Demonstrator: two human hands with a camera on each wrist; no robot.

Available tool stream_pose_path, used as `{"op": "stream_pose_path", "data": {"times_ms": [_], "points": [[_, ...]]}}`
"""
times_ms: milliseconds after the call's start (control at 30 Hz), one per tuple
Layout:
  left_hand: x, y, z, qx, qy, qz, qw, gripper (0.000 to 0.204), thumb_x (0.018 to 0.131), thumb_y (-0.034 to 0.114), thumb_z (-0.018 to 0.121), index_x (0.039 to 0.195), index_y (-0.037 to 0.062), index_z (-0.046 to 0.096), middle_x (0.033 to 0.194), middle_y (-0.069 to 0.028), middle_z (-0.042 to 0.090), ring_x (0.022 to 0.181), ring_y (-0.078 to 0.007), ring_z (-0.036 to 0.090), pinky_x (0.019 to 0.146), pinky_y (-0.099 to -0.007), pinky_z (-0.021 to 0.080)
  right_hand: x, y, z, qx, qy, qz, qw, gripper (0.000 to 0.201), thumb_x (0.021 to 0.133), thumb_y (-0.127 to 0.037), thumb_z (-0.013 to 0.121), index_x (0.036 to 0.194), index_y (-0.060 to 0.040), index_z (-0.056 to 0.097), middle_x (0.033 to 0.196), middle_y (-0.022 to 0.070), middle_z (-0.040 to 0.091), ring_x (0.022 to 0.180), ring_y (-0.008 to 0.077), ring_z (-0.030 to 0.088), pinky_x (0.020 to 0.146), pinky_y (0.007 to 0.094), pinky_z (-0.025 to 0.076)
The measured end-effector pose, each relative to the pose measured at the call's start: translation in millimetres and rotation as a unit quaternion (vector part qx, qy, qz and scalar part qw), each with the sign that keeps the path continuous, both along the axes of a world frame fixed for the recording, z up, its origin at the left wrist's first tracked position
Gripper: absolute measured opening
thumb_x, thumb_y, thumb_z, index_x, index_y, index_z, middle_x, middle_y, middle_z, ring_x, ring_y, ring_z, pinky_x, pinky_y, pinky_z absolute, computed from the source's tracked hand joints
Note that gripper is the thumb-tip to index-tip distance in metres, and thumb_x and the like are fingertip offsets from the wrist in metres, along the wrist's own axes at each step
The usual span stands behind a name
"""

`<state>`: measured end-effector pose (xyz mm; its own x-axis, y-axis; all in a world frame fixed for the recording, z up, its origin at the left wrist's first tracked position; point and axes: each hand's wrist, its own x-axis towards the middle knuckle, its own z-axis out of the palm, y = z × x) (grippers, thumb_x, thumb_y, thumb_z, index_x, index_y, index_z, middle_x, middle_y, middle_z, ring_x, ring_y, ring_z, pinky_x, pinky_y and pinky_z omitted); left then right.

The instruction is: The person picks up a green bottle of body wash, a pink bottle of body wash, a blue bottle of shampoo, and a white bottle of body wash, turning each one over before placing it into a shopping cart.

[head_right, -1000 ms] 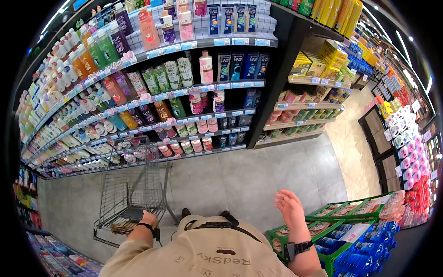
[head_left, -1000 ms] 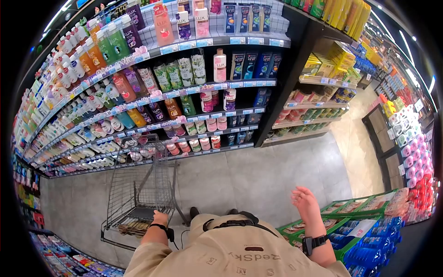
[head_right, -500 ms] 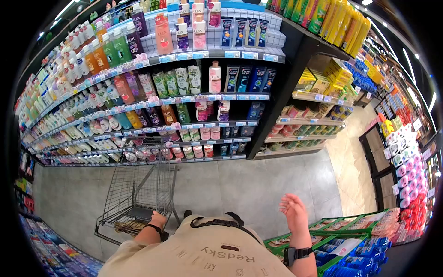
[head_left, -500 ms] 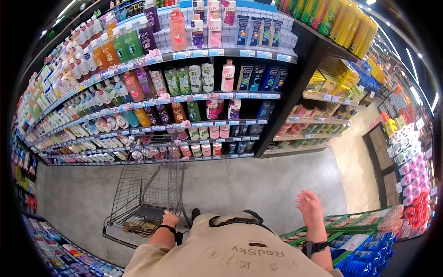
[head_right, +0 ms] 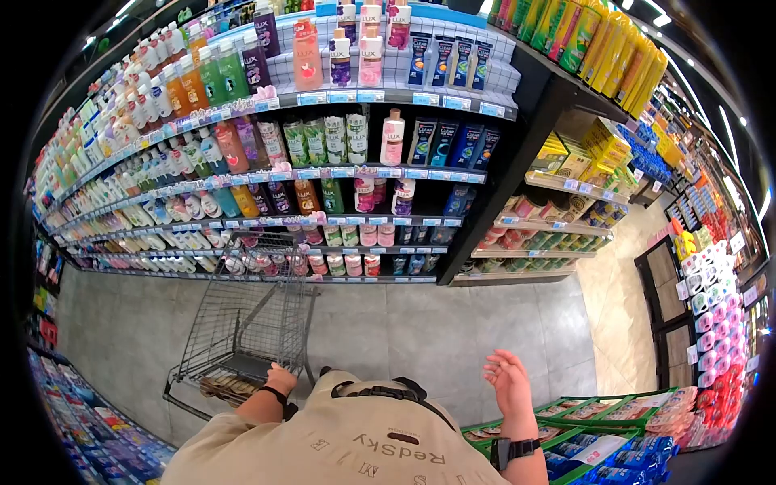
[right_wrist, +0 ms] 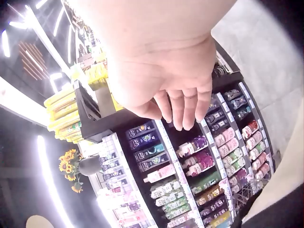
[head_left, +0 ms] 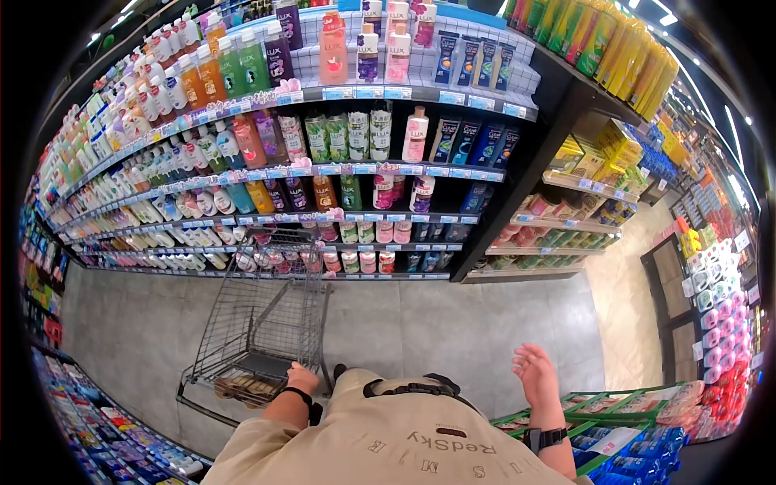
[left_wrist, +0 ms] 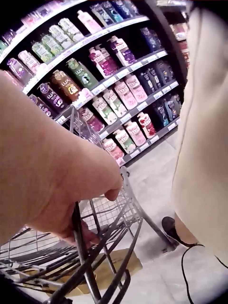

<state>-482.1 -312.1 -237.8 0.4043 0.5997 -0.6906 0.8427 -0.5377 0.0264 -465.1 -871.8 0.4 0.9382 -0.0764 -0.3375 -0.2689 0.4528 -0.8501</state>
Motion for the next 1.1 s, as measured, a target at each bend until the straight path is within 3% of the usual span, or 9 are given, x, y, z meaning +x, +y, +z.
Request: {"op": "stream_pose_path", "data": {"times_ms": [133,267,367,467,500,767,867,1033,1100], "points": [[2,-2,8,-0.008,-0.006,0.016,1.000,0.060,0.092,0.018,0.064,0.140,0.0031,0.031,0.144,-0.0263,0.041,0.129,-0.0424,0.053,0.104,-0.0491,0.050,8,1,1,0.005,0.000,0.019,1.000,0.033,0.097,-0.013,0.058,0.127,-0.0021,0.060,0.117,0.0138,0.068,0.101,0.0250,0.065,0.085,0.0387,0.053],[-3,5,-19,0.028,-0.018,-0.018,0.999,0.054,0.093,0.018,0.065,0.136,0.0035,0.036,0.139,-0.0242,0.046,0.128,-0.0407,0.055,0.102,-0.0472,0.051,12,6,2,-0.009,0.014,0.041,0.999,0.033,0.097,-0.013,0.057,0.128,-0.0018,0.059,0.117,0.0137,0.068,0.102,0.0251,0.065,0.086,0.0385,0.053],[-6,9,-30,0.046,-0.032,-0.093,0.994,0.050,0.095,0.019,0.066,0.133,0.0027,0.039,0.132,-0.0216,0.054,0.121,-0.0396,0.060,0.097,-0.0460,0.054,16,7,-2,-0.004,0.006,0.061,0.998,0.034,0.097,-0.014,0.057,0.129,-0.0017,0.059,0.117,0.0137,0.068,0.102,0.0253,0.065,0.086,0.0385,0.053],[0,6,-36,0.029,-0.034,-0.059,0.997,0.047,0.095,0.016,0.065,0.133,0.0028,0.039,0.134,-0.0233,0.054,0.121,-0.0391,0.060,0.097,-0.0464,0.055,19,13,3,-0.021,0.016,0.076,0.997,0.034,0.098,-0.014,0.057,0.129,-0.0015,0.059,0.118,0.0138,0.068,0.102,0.0250,0.065,0.087,0.0383,0.052],[3,-1,-20,0.017,-0.042,-0.049,0.998,0.046,0.096,0.015,0.064,0.133,0.0030,0.039,0.136,-0.0247,0.053,0.122,-0.0393,0.060,0.097,-0.0467,0.055,22,14,2,-0.023,0.016,0.081,0.996,0.034,0.098,-0.014,0.057,0.129,-0.0015,0.059,0.118,0.0138,0.068,0.102,0.0250,0.065,0.087,0.0383,0.052],[11,-7,-18,-0.022,-0.028,-0.112,0.993,0.050,0.095,0.013,0.062,0.136,0.0002,0.036,0.136,-0.0259,0.057,0.122,-0.0407,0.061,0.097,-0.0483,0.054,31,34,1,-0.009,0.009,0.122,0.992,0.031,0.099,-0.014,0.056,0.127,-0.0018,0.060,0.118,0.0136,0.068,0.102,0.0239,0.065,0.087,0.0375,0.052],[10,-8,-27,-0.016,-0.045,-0.121,0.992,0.049,0.096,0.014,0.060,0.136,-0.0005,0.036,0.136,-0.0263,0.056,0.122,-0.0412,0.061,0.099,-0.0491,0.053,31,36,-3,-0.014,0.010,0.128,0.992,0.031,0.099,-0.015,0.056,0.127,-0.0020,0.060,0.118,0.0135,0.068,0.103,0.0235,0.065,0.087,0.0375,0.052],[10,-11,-5,-0.014,-0.044,-0.110,0.993,0.050,0.096,0.014,0.058,0.139,-0.0019,0.036,0.137,-0.0274,0.057,0.124,-0.0411,0.060,0.100,-0.0488,0.052,32,29,-13,-0.016,0.026,0.133,0.991,0.032,0.098,-0.015,0.057,0.128,-0.0024,0.060,0.118,0.0132,0.068,0.103,0.0230,0.065,0.087,0.0373,0.052],[10,-4,-17,-0.027,-0.036,-0.109,0.993,0.052,0.097,0.015,0.057,0.140,-0.0023,0.034,0.136,-0.0276,0.057,0.123,-0.0405,0.060,0.100,-0.0487,0.052,34,27,-15,-0.014,0.033,0.137,0.990,0.033,0.098,-0.016,0.057,0.128,-0.0024,0.060,0.119,0.0130,0.068,0.103,0.0228,0.065,0.087,0.0370,0.052]]}}
